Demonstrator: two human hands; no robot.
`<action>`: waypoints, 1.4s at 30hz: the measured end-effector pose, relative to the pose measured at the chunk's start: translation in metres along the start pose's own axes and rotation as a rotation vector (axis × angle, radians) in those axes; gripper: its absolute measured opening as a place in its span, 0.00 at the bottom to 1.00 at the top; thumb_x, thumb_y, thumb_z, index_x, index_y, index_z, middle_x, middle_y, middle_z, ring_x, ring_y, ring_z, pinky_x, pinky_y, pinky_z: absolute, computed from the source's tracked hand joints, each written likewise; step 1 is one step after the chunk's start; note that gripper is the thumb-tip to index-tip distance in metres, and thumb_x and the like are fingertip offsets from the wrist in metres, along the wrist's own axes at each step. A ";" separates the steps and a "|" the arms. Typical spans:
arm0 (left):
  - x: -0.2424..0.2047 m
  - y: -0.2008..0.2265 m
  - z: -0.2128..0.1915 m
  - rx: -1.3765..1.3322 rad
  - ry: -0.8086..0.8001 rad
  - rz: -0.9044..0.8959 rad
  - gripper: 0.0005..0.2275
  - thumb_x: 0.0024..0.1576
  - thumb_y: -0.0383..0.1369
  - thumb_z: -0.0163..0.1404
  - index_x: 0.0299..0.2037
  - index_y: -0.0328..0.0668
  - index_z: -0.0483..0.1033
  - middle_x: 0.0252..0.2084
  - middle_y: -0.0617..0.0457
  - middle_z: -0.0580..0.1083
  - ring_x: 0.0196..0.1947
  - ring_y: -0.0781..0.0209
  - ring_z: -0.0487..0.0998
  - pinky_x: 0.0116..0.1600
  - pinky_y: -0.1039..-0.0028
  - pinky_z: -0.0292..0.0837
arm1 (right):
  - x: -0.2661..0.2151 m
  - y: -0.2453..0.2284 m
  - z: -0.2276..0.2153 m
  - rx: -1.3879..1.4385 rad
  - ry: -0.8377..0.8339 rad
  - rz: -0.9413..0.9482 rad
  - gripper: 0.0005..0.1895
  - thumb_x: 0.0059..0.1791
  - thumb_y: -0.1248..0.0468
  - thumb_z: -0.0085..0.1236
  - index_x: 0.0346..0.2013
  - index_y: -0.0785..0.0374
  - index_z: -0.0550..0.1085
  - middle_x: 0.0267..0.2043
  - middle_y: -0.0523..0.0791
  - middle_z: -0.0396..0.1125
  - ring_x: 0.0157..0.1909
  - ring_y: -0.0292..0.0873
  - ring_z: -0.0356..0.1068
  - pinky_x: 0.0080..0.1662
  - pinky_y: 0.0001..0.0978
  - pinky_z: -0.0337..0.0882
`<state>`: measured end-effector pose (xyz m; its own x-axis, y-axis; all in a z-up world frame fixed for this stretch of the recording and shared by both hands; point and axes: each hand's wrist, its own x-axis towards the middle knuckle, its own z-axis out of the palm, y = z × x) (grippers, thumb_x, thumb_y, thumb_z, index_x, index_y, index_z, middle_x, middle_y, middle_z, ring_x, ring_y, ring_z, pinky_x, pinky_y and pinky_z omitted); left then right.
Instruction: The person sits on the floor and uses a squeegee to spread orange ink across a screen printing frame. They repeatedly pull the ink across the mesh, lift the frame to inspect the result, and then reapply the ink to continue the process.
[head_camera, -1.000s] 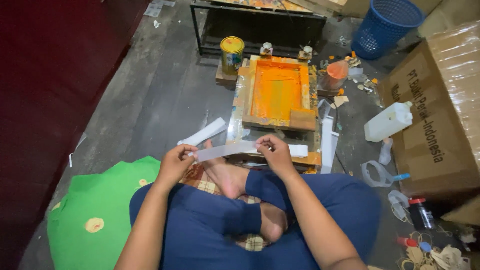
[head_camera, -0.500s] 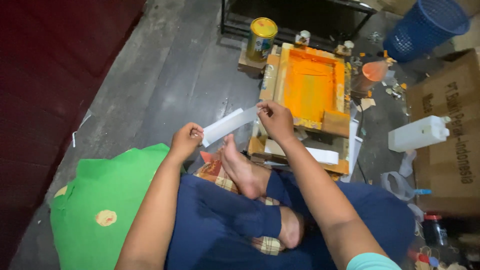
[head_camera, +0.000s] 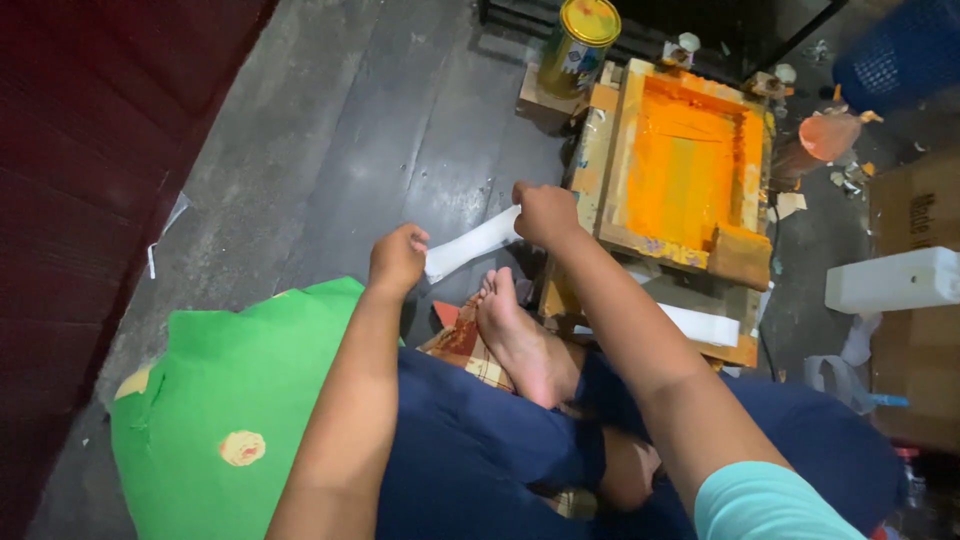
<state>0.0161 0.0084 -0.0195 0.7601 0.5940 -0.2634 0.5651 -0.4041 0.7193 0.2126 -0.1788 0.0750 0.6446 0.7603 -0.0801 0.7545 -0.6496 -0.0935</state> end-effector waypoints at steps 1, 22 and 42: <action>-0.002 0.004 -0.002 0.000 -0.004 -0.003 0.10 0.55 0.26 0.54 0.46 0.49 0.80 0.38 0.56 0.82 0.46 0.55 0.82 0.49 0.65 0.77 | 0.008 0.003 0.009 0.001 -0.004 0.001 0.11 0.43 0.64 0.57 0.40 0.52 0.76 0.27 0.46 0.75 0.36 0.55 0.78 0.41 0.51 0.76; -0.029 0.073 -0.010 0.481 -0.265 0.021 0.33 0.48 0.38 0.66 0.65 0.42 0.68 0.55 0.43 0.73 0.58 0.42 0.75 0.60 0.49 0.73 | 0.030 -0.004 0.050 -0.236 -0.428 -0.001 0.40 0.46 0.56 0.66 0.70 0.48 0.60 0.67 0.57 0.62 0.60 0.64 0.70 0.51 0.60 0.75; -0.008 0.048 0.035 0.639 -0.188 0.084 0.16 0.53 0.28 0.57 0.52 0.37 0.74 0.44 0.42 0.76 0.47 0.40 0.80 0.50 0.51 0.74 | 0.030 0.000 0.068 -0.174 -0.265 -0.037 0.34 0.44 0.70 0.59 0.66 0.57 0.70 0.57 0.60 0.70 0.48 0.62 0.77 0.44 0.54 0.78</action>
<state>0.0481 -0.0403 -0.0053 0.8199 0.4345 -0.3727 0.5365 -0.8103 0.2357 0.2238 -0.1561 0.0054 0.5792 0.7421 -0.3373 0.8012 -0.5945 0.0677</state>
